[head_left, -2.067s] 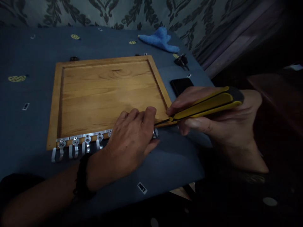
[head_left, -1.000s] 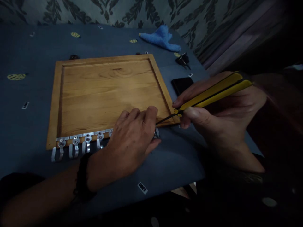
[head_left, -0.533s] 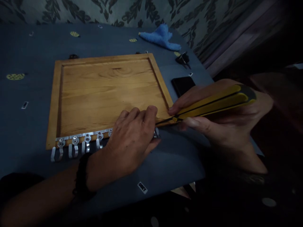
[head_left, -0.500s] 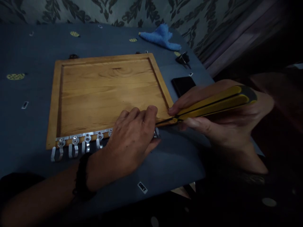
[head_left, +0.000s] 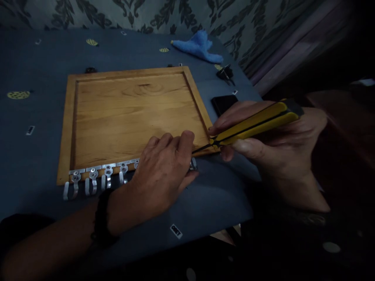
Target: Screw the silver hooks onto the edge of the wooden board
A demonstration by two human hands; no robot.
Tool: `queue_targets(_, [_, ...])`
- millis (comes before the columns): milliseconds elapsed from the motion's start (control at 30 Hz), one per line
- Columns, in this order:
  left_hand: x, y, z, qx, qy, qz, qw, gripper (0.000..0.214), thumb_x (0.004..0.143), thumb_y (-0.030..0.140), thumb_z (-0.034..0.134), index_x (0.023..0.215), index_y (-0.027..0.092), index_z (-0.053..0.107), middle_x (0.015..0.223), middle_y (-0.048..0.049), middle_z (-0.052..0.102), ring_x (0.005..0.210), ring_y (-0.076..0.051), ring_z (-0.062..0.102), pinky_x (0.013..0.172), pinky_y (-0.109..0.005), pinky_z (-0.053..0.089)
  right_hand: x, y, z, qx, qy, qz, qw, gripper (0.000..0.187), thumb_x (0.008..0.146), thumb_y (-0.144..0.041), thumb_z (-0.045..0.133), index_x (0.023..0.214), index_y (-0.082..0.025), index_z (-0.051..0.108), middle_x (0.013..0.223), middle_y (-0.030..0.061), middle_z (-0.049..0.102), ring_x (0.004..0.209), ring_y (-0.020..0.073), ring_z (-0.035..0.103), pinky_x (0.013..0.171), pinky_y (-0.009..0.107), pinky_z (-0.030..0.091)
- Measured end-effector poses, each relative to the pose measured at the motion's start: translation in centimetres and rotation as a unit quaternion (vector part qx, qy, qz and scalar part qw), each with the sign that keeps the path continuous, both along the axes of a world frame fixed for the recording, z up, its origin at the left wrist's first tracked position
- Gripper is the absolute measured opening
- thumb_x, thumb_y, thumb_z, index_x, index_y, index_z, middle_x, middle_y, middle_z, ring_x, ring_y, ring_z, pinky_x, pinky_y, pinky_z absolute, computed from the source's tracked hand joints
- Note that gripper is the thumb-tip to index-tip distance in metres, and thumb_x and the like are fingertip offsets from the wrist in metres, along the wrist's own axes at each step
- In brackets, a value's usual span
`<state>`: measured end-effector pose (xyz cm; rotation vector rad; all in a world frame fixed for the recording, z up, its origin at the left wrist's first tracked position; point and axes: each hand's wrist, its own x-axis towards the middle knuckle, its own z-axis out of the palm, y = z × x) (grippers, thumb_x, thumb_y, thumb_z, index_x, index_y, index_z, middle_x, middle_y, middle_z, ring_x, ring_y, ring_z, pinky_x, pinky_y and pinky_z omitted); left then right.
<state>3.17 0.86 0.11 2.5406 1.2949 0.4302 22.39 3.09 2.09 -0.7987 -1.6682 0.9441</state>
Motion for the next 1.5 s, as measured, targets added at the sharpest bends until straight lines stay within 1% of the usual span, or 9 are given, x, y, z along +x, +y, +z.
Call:
queue_targets(133, [0.1,0.1,-0.1,0.004,0.001,-0.002,1.0,0.051,0.083,0.03,0.071,0.122,0.016,0.041,0.101,-0.0073,0.065,0.097,-0.027,0.06,0.085,-0.041,0.049,-0.7,0.3,0.2,0.01,0.012,0.003,1.0,0.016,0.073,-0.015,0.08,0.086,-0.024,0.078,0.083,0.0022,0.074,0.049,0.0122,0.061,0.036,0.025,0.053])
queue_targets(300, [0.0,0.2,-0.2,0.013,0.0,-0.01,1.0,0.051,0.084,0.031,0.07,0.121,0.014,0.04,0.103,-0.0089,0.066,0.1,-0.027,0.061,0.086,-0.041,0.049,-1.9,0.0,1.1,-0.043,0.027,-0.009,0.999,0.017,0.069,-0.014,0.083,0.075,-0.023,0.07,0.07,-0.0041,0.07,0.047,0.0084,0.06,0.04,0.019,0.053])
queue_targets(400, [0.0,0.1,-0.2,0.021,0.004,-0.009,1.0,0.05,0.084,0.031,0.07,0.12,0.014,0.04,0.103,-0.0098,0.066,0.099,-0.028,0.061,0.085,-0.042,0.049,-1.9,-0.3,1.4,-0.067,0.016,-0.015,0.997,0.018,0.072,-0.013,0.081,0.084,-0.022,0.072,0.072,-0.0057,0.071,0.046,0.0054,0.059,0.044,0.016,0.053])
queue_targets(533, [0.0,0.2,0.0,0.017,0.009,-0.01,1.0,0.052,0.084,0.03,0.07,0.121,0.013,0.039,0.103,-0.0104,0.067,0.099,-0.029,0.062,0.084,-0.042,0.049,-0.9,-0.2,1.3,-0.093,0.004,0.026,0.995,0.023,0.081,-0.02,0.075,0.104,-0.022,0.075,0.078,-0.0027,0.072,0.051,0.0052,0.062,0.049,0.015,0.055])
queue_targets(667, [0.0,0.2,0.2,-0.003,0.011,-0.011,1.0,0.046,0.084,0.03,0.071,0.116,0.017,0.04,0.102,-0.0071,0.067,0.098,-0.028,0.062,0.084,-0.042,0.048,-0.2,0.0,0.8,-0.061,0.013,0.019,0.998,0.013,0.078,-0.018,0.078,0.091,-0.019,0.078,0.077,-0.0008,0.071,0.049,0.004,0.061,0.044,0.012,0.051])
queue_targets(933, [-0.1,0.2,0.1,0.005,0.006,-0.011,1.0,0.049,0.084,0.031,0.071,0.118,0.019,0.037,0.102,-0.0058,0.067,0.098,-0.027,0.062,0.083,-0.04,0.048,-1.6,0.7,0.4,-0.048,0.034,-0.01,0.998,0.015,0.073,-0.024,0.083,0.079,-0.019,0.07,0.067,-0.0055,0.068,0.041,0.0036,0.055,0.039,0.013,0.048])
queue_targets(1100, [0.0,0.3,0.0,0.013,0.011,-0.014,1.0,0.049,0.085,0.031,0.069,0.119,0.017,0.037,0.101,-0.0071,0.067,0.098,-0.029,0.063,0.082,-0.042,0.049,-1.9,1.0,0.4,-0.061,0.03,-0.018,0.998,0.014,0.074,-0.025,0.082,0.082,-0.021,0.071,0.07,-0.0059,0.068,0.043,0.0032,0.056,0.038,0.013,0.047])
queue_targets(1300, [0.0,0.2,0.0,0.01,0.012,-0.017,1.0,0.049,0.085,0.032,0.068,0.12,0.015,0.037,0.103,-0.0092,0.067,0.098,-0.03,0.063,0.083,-0.044,0.049,-1.0,0.5,0.3,-0.098,0.023,-0.005,0.995,0.018,0.079,-0.024,0.078,0.096,-0.021,0.076,0.074,-0.0027,0.07,0.047,0.0054,0.06,0.046,0.016,0.053])
queue_targets(1500, [0.0,0.2,0.1,0.001,0.014,-0.013,1.0,0.046,0.085,0.031,0.069,0.117,0.017,0.039,0.103,-0.0081,0.067,0.1,-0.03,0.063,0.084,-0.043,0.048,-1.1,0.4,0.1,-0.081,0.026,-0.019,0.996,0.013,0.078,-0.021,0.079,0.09,-0.021,0.075,0.072,-0.0036,0.07,0.049,0.005,0.06,0.048,0.016,0.052])
